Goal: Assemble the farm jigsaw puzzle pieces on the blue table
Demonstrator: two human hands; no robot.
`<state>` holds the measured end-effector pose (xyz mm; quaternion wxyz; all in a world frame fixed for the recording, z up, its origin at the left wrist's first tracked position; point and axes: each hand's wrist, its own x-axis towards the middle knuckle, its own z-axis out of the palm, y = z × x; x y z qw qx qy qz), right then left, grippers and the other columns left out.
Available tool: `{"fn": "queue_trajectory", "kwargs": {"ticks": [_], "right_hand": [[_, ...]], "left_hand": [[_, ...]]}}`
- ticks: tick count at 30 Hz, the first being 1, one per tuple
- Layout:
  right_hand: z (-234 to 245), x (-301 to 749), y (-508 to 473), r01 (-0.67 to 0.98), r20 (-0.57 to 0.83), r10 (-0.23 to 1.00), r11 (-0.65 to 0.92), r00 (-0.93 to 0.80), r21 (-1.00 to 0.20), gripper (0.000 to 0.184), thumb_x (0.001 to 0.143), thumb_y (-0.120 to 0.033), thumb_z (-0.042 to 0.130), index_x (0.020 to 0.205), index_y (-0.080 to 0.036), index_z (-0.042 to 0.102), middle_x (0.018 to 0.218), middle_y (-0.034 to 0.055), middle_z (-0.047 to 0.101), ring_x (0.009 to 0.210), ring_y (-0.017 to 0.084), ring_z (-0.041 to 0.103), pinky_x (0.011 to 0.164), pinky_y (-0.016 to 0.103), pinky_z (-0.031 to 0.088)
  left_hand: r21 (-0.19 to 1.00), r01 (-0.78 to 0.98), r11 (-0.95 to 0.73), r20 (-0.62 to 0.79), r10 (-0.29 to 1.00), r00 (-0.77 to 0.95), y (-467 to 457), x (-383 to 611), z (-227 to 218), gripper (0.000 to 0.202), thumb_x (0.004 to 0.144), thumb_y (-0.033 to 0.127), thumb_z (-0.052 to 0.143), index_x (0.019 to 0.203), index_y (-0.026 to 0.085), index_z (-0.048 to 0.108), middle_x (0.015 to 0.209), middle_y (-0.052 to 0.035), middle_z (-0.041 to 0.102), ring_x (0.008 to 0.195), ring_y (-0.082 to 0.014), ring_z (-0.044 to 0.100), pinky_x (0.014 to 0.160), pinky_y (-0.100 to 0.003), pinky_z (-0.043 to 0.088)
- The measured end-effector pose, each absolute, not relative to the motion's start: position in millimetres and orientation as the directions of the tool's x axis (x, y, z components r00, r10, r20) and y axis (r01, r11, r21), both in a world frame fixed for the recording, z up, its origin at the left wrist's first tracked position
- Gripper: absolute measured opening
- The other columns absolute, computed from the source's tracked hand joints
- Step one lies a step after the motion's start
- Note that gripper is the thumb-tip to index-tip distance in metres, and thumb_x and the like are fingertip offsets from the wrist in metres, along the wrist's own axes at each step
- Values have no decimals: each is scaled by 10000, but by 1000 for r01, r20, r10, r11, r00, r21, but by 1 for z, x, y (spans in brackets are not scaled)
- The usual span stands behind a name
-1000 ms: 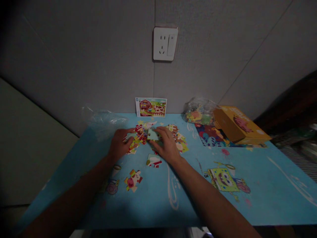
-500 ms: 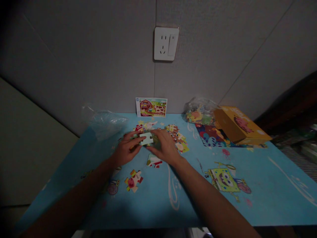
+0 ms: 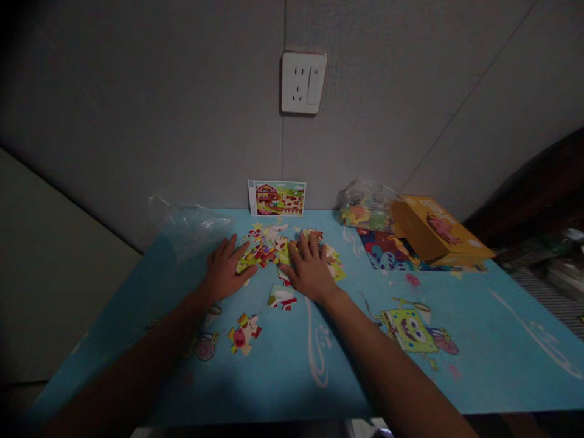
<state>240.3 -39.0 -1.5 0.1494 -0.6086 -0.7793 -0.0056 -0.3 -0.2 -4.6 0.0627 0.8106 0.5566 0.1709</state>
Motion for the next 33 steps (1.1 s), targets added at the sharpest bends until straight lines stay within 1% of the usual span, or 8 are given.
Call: {"fn": "queue_trajectory", "kwargs": {"ticks": [3,5,8,11,15,23,28,33], "right_hand": [[1,231,-44,906,212,908,395,-361,-154,610,970,-528,393,1482,-198,371,1564,174,277,1464,372,158,1103,704,121],[4,226,-45,868,202,879,465,-431,-172,657,961,-546,406,1491,-164,348,1561,192,269,1462,344,193,1131,670,114],[10,223,-45,807,177,844,537,-507,-245,711,937,-562,454,1479,-111,358,1544,216,290,1461,319,212,1157,601,177],[15,222,-44,763,172,833,552,-527,-336,654,948,-527,462,1443,-102,416,1512,208,365,1440,297,281,1155,547,254],[16,223,-40,784,222,871,491,-438,-380,576,948,-459,497,1414,-122,461,1480,184,428,1410,289,349,1150,533,284],[11,233,-36,917,246,960,213,-133,-336,430,934,-373,520,1279,-123,579,1423,184,500,1343,323,440,1129,608,226],[10,234,-36,951,227,974,76,-7,-300,502,910,-372,546,1345,-122,527,1439,184,482,1342,340,419,1097,610,226],[11,233,-35,958,213,977,55,7,-283,508,907,-390,550,1343,-129,536,1442,147,492,1325,340,415,1075,546,266]], "left_hand": [[237,858,-456,227,884,408,-6,4,-2,748,820,592,587,1467,262,406,1591,-150,237,1428,-456,205,1068,-732,136],[196,818,-541,255,834,490,-10,7,-2,758,832,607,562,1481,261,381,1595,-140,225,1443,-444,168,1075,-743,55],[178,755,-632,261,770,583,-13,10,-2,709,879,542,530,1501,264,335,1592,-117,242,1461,-387,162,1113,-697,48],[201,749,-632,243,772,587,-12,8,-2,652,909,489,502,1505,301,316,1585,-81,279,1463,-351,184,1132,-661,84],[232,802,-551,229,832,505,-9,5,-3,663,891,545,504,1495,330,333,1584,-79,284,1436,-390,232,1102,-693,124],[233,890,-392,197,915,351,-8,5,0,713,840,621,539,1472,332,382,1566,-121,316,1379,-458,302,1051,-741,158],[195,936,-292,116,955,274,-10,8,4,739,847,667,477,1491,329,347,1587,-119,265,1406,-454,253,1049,-753,157],[153,956,-249,54,968,244,-10,9,6,769,854,694,430,1518,337,275,1609,-95,206,1429,-436,208,1066,-736,158]]}}
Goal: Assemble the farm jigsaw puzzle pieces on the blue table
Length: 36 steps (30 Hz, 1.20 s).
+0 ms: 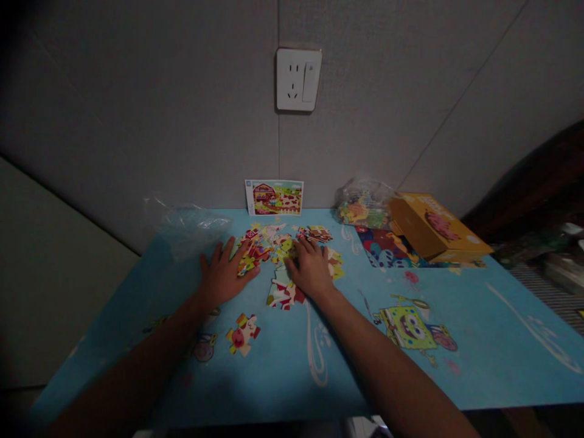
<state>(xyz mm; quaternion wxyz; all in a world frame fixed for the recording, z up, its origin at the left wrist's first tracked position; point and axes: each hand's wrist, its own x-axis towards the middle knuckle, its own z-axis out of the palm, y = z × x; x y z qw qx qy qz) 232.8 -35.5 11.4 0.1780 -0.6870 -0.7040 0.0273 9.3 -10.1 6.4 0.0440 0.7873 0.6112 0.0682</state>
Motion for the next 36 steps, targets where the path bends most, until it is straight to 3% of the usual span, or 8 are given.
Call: {"fn": "queue_trajectory", "kwargs": {"ticks": [7,12,17,22,26,30,36], "right_hand": [[13,234,-34,967,267,963,25,45,-254,383,898,-312,530,1233,-145,609,1260,138,631,1173,321,526,1008,486,331],[9,238,-32,968,303,946,-37,114,-247,419,876,-263,500,1264,-130,583,1205,166,642,1133,332,544,1007,490,348],[7,248,-28,954,317,948,59,40,-295,480,783,-125,499,1253,-72,583,1195,190,630,1114,311,560,988,416,410],[9,255,-27,906,368,930,150,7,-396,463,798,-110,467,1245,-88,585,1244,173,594,1155,265,548,1007,365,423],[13,253,-29,939,368,928,84,48,-335,416,829,-201,497,1225,-122,596,1238,157,599,1194,312,516,1049,469,368],[16,250,-32,966,262,957,-59,126,-250,517,797,-313,564,1291,-161,550,1334,154,553,1197,391,488,1038,619,294],[18,246,-33,964,214,964,-107,160,-243,517,808,-349,560,1295,-176,543,1310,144,587,1217,385,469,1062,625,230]], "left_hand": [[146,951,-273,90,961,262,-10,8,4,716,898,642,389,1520,302,285,1597,-115,237,1414,-442,240,1045,-749,189],[148,946,-289,112,955,274,-9,7,2,711,901,624,403,1521,297,282,1591,-123,251,1411,-454,243,1036,-755,202],[155,945,-289,111,955,274,-8,7,2,697,906,611,407,1515,288,303,1588,-129,257,1403,-456,260,1026,-762,210],[155,946,-286,97,957,273,-8,7,2,702,902,620,402,1514,292,304,1591,-126,249,1404,-454,259,1019,-764,221],[148,950,-275,90,960,264,-8,7,3,696,901,627,391,1513,308,303,1593,-114,248,1408,-448,257,1030,-757,215],[143,951,-273,77,961,264,-8,7,5,693,903,626,383,1516,315,292,1598,-107,238,1412,-445,254,1036,-751,213],[128,957,-259,70,965,252,-8,8,3,705,896,638,387,1517,319,287,1601,-100,233,1415,-437,251,1052,-735,211]]}}
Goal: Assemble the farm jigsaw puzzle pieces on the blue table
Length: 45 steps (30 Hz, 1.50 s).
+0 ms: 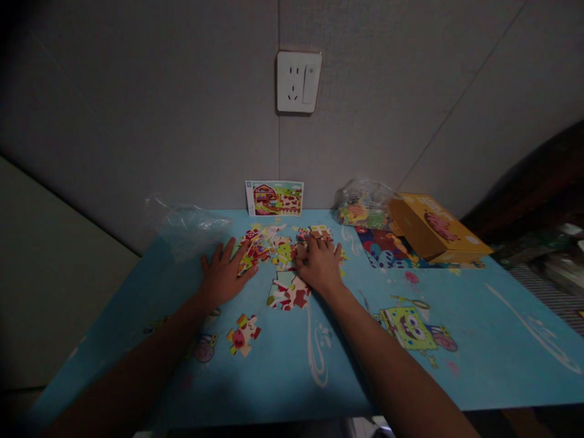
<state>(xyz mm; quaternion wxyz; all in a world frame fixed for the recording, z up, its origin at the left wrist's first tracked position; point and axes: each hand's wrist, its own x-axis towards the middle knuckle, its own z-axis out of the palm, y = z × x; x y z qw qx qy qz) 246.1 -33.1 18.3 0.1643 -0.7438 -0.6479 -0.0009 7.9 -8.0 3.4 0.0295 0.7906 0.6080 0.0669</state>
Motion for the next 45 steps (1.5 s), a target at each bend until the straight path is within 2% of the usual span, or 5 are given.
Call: {"fn": "queue_trajectory", "kwargs": {"ticks": [11,17,30,37,45], "right_hand": [[15,251,-29,945,298,944,-37,139,-325,442,776,-254,569,1208,-161,565,1177,164,630,1111,338,544,995,543,329],[24,252,-31,793,387,908,115,160,-598,289,824,-300,564,1070,-168,639,868,71,684,839,233,616,862,397,430],[44,224,-61,581,-91,934,136,-344,-803,324,842,-461,637,956,-160,666,605,-7,623,503,111,525,498,219,365],[59,242,-71,605,-586,451,-119,-673,-787,292,800,-440,650,669,-182,614,494,-32,609,347,88,465,350,195,344],[37,232,-59,646,-531,761,-197,-374,-737,316,867,-443,536,689,-182,529,518,-10,622,377,117,575,335,183,371]], "left_hand": [[227,939,-260,137,963,234,-6,6,1,666,861,597,513,1452,301,427,1558,-117,330,1378,-442,316,1035,-736,240],[455,718,-527,454,831,322,0,2,9,374,883,366,582,1219,209,631,1286,-106,615,1205,-259,533,1084,-448,380],[602,289,-744,544,647,534,-15,8,14,176,920,231,554,1005,194,703,892,-60,727,867,-169,658,807,-299,530],[683,444,-580,514,813,272,-10,7,14,158,897,259,573,954,193,704,899,-30,759,734,-130,688,693,-228,527],[687,502,-525,507,842,185,-8,7,16,169,891,298,570,876,182,691,794,-16,757,678,-131,696,625,-204,506]]}}
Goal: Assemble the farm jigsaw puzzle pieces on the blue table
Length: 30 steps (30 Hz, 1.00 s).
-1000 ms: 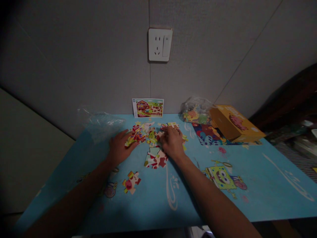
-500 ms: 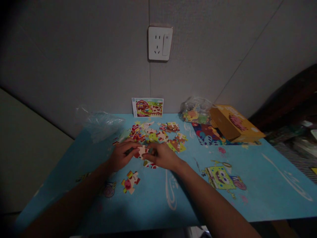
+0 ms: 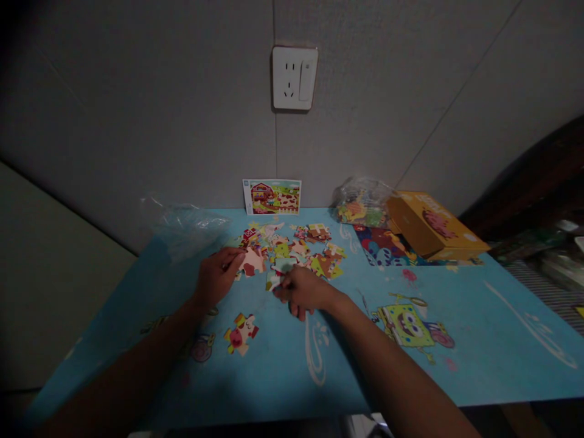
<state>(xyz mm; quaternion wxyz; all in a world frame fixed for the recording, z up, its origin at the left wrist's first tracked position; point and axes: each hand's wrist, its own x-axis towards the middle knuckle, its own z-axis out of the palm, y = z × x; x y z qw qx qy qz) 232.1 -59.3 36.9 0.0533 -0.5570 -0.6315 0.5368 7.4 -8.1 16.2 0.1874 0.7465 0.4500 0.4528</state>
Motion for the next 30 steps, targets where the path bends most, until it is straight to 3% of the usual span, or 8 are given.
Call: {"fn": "queue_trajectory", "kwargs": {"ticks": [8,11,13,16,20,23,27,30], "right_hand": [[33,232,-54,713,-174,961,34,-216,-701,362,939,-418,455,675,-184,539,518,-10,603,432,107,525,524,229,392],[29,226,-54,639,-64,976,86,-208,-765,442,972,-470,381,705,-176,577,570,-2,601,527,115,526,543,227,369],[27,222,-56,541,-30,970,108,-241,-834,426,944,-525,435,798,-170,621,613,-9,600,556,117,516,539,224,363],[24,216,-60,465,-10,943,155,-333,-872,351,863,-512,592,858,-165,646,633,-18,585,569,116,495,538,226,353],[24,212,-64,491,-16,903,218,-429,-844,266,838,-418,642,743,-172,606,637,-16,580,565,111,484,538,230,337],[26,214,-64,519,-53,898,203,-437,-831,239,826,-381,657,720,-184,575,608,-23,573,543,113,483,520,231,326],[30,221,-63,544,-105,874,198,-475,-815,264,829,-352,649,666,-190,520,559,-33,559,498,105,481,499,228,314],[34,227,-62,585,-183,842,180,-507,-791,321,809,-313,660,587,-188,465,500,-44,524,448,89,464,467,216,294]], "left_hand": [[697,495,-518,474,852,224,-7,7,14,195,903,299,544,871,185,700,814,-22,761,680,-133,692,638,-215,510],[686,429,-587,465,808,363,-9,7,14,199,918,267,535,912,195,721,866,-26,762,744,-135,698,716,-229,524],[666,351,-658,465,734,494,-11,7,13,200,923,255,538,952,202,729,892,-33,760,807,-145,698,765,-243,528],[618,277,-736,468,627,623,-15,9,10,192,924,254,556,991,212,731,871,-32,756,813,-150,690,782,-258,529],[577,277,-768,477,592,649,-15,7,9,190,915,275,582,1027,214,723,854,-35,752,805,-150,686,803,-265,519],[581,322,-747,421,615,667,-11,-1,15,184,886,337,622,960,210,732,725,-21,717,673,-130,656,664,-226,494],[599,365,-713,227,588,776,-11,-15,31,163,808,374,704,786,219,746,543,32,614,517,-98,569,563,-201,412],[647,377,-663,-24,476,879,-17,-21,41,165,762,324,746,901,236,761,561,50,616,508,-92,558,550,-193,383]]}}
